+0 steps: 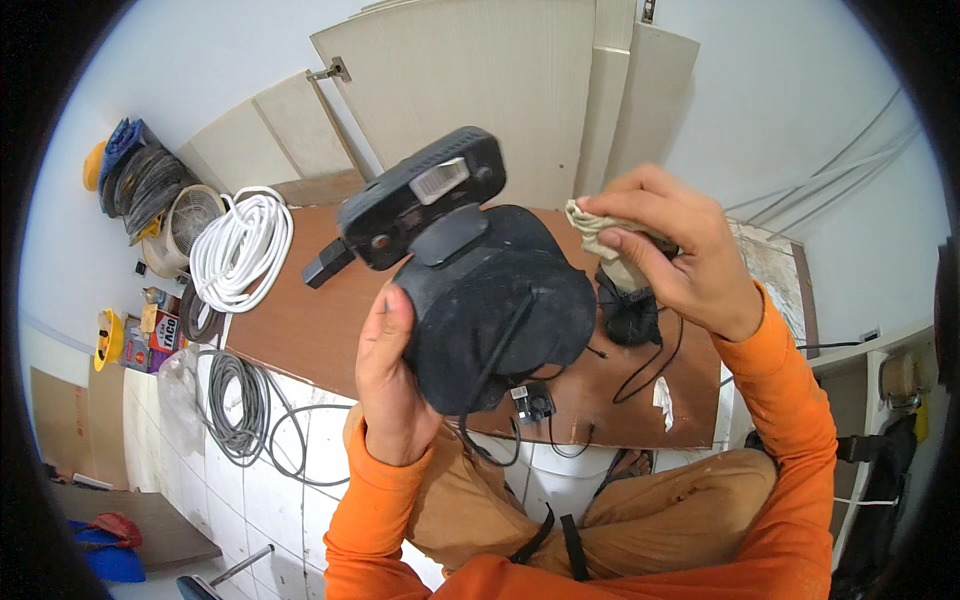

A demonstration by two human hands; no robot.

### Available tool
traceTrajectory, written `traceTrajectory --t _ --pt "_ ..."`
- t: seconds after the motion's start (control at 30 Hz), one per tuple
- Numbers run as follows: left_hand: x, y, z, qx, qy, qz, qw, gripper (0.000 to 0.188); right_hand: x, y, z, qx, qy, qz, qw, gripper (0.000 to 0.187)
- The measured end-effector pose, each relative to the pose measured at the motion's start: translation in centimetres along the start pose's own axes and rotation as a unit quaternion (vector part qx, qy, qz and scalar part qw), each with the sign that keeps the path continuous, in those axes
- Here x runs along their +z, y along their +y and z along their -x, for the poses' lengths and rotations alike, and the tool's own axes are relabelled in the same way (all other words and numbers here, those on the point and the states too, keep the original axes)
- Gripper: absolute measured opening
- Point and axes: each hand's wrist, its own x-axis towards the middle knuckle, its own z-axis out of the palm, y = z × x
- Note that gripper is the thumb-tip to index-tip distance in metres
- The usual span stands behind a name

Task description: The person wipes a small black power adapter with a white tissue, then picks up a larger black electronic device with a fabric cover and wipes it thoroughly with a beige cloth. The person rotates the device to clean multiple sides and the attached cable.

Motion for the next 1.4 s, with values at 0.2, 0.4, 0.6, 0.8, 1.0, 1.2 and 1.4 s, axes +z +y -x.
traceTrajectory --t 0.2,0.4,0.6,0.8,1.0,1.2,1.4 --pt "0.9 -1.2 -0.1 -0.044 -0.006 -0.066 0.997 0.043 1.9 -1.1 -0.8 -0.169 -0.027 0.114 0.979 0.024" --pt "0.6 -2.5 -0.2 -0.012 -0.038 -0.178 0.983 0.049 4.1 -1.6 0.1 -0.227 -0.012 0.179 0.957 0.026" --pt "0.7 -3.5 -0.3 -0.028 -0.040 -0.167 0.985 0.052 6.3 -3.7 0.4 -0.250 -0.029 0.154 0.956 0.024" --pt "0.7 -3.0 -0.1 -0.036 -0.036 -0.116 0.992 0.053 4.3 -1.3 0.7 -0.273 -0.031 0.165 0.947 0.035" --pt "0.7 -2.9 -0.2 -0.070 -0.031 -0.097 0.992 0.052 3.7 0.7 1.3 -0.265 -0.028 0.203 0.942 0.033" --pt "0.4 -2.7 -0.3 -0.086 -0.006 -0.098 0.991 0.057 3.9 2.5 1.7 -0.237 -0.046 0.207 0.948 0.033" --pt "0.8 -1.6 0.2 -0.040 0.011 -0.124 0.991 0.056 3.3 4.5 2.3 -0.159 -0.044 0.177 0.970 0.028"
